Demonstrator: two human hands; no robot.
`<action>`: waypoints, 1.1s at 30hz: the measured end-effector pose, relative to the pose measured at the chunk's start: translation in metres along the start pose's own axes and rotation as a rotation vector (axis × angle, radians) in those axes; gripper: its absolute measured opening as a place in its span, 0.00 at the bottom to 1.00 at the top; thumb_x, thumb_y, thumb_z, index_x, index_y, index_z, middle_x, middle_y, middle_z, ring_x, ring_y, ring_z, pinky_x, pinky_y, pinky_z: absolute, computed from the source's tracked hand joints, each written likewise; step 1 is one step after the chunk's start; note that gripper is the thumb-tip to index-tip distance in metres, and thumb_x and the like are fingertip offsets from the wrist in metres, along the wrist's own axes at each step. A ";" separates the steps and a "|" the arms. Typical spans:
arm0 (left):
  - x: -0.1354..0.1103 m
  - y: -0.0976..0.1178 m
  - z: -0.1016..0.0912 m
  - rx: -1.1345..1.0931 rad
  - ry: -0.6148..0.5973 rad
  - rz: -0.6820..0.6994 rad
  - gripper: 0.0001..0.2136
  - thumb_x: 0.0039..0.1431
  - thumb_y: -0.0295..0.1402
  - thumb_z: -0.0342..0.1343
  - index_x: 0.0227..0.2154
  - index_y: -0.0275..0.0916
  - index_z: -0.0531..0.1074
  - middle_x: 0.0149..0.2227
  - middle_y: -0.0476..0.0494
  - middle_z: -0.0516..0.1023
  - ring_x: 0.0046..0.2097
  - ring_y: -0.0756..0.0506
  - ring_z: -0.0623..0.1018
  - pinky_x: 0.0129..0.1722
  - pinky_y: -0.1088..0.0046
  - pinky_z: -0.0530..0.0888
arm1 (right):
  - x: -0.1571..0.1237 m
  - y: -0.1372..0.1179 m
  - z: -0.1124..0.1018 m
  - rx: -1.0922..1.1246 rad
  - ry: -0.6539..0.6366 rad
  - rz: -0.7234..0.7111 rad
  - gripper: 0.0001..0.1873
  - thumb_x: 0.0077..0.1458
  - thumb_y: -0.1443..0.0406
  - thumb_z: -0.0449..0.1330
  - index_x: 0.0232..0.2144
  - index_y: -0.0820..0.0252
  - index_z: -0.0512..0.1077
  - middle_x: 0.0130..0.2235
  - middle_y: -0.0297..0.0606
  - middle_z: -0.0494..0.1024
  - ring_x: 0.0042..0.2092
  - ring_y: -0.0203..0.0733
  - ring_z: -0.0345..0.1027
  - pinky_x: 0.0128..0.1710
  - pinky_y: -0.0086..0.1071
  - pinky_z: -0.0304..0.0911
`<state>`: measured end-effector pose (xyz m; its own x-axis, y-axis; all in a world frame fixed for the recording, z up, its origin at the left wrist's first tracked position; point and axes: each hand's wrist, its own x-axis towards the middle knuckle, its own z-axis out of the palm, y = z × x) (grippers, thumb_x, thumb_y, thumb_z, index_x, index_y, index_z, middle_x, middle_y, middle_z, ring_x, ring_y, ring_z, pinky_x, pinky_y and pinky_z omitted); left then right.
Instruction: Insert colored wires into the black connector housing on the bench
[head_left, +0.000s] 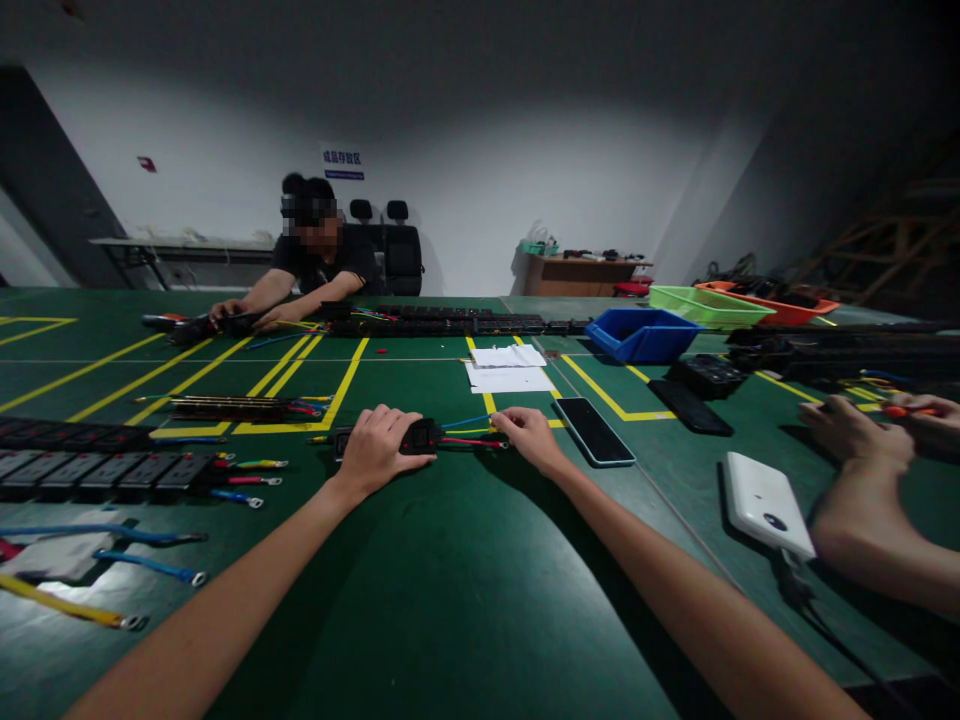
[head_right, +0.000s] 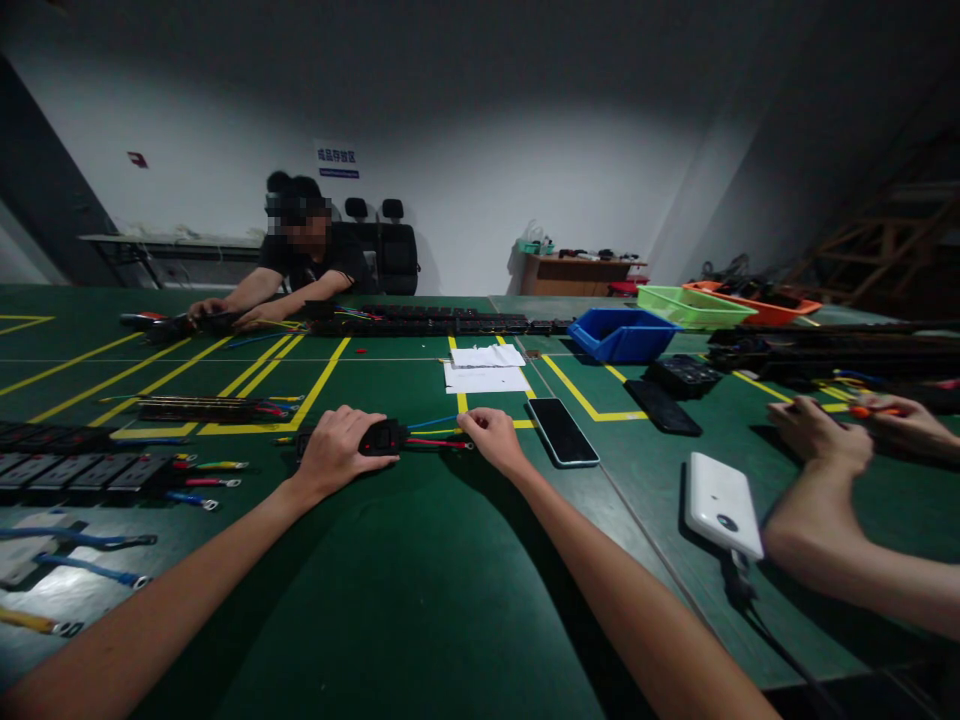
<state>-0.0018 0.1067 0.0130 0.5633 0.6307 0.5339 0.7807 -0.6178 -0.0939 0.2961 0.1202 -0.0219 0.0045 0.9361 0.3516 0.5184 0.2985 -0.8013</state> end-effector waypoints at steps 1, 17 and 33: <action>0.000 0.000 0.000 0.003 0.001 -0.001 0.28 0.56 0.53 0.62 0.51 0.36 0.73 0.43 0.37 0.79 0.43 0.37 0.73 0.40 0.61 0.65 | 0.000 -0.001 0.000 0.009 -0.005 -0.002 0.23 0.57 0.49 0.57 0.26 0.61 0.78 0.21 0.33 0.70 0.24 0.37 0.62 0.24 0.29 0.53; 0.000 0.000 0.001 0.017 0.016 -0.005 0.28 0.57 0.52 0.61 0.51 0.35 0.73 0.43 0.36 0.78 0.44 0.37 0.73 0.40 0.62 0.64 | 0.002 0.001 0.001 0.322 0.016 0.143 0.27 0.57 0.45 0.54 0.28 0.63 0.76 0.23 0.32 0.69 0.20 0.34 0.59 0.21 0.29 0.52; -0.001 -0.001 0.004 0.027 0.042 -0.008 0.27 0.56 0.52 0.62 0.51 0.36 0.73 0.42 0.37 0.79 0.43 0.37 0.72 0.40 0.61 0.64 | 0.004 0.006 0.001 0.349 -0.013 0.150 0.15 0.52 0.54 0.59 0.28 0.60 0.74 0.22 0.29 0.68 0.21 0.33 0.60 0.22 0.27 0.53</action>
<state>-0.0015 0.1087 0.0094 0.5456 0.6147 0.5696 0.7924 -0.5996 -0.1120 0.2987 0.1259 -0.0257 0.0460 0.9758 0.2137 0.1906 0.2014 -0.9608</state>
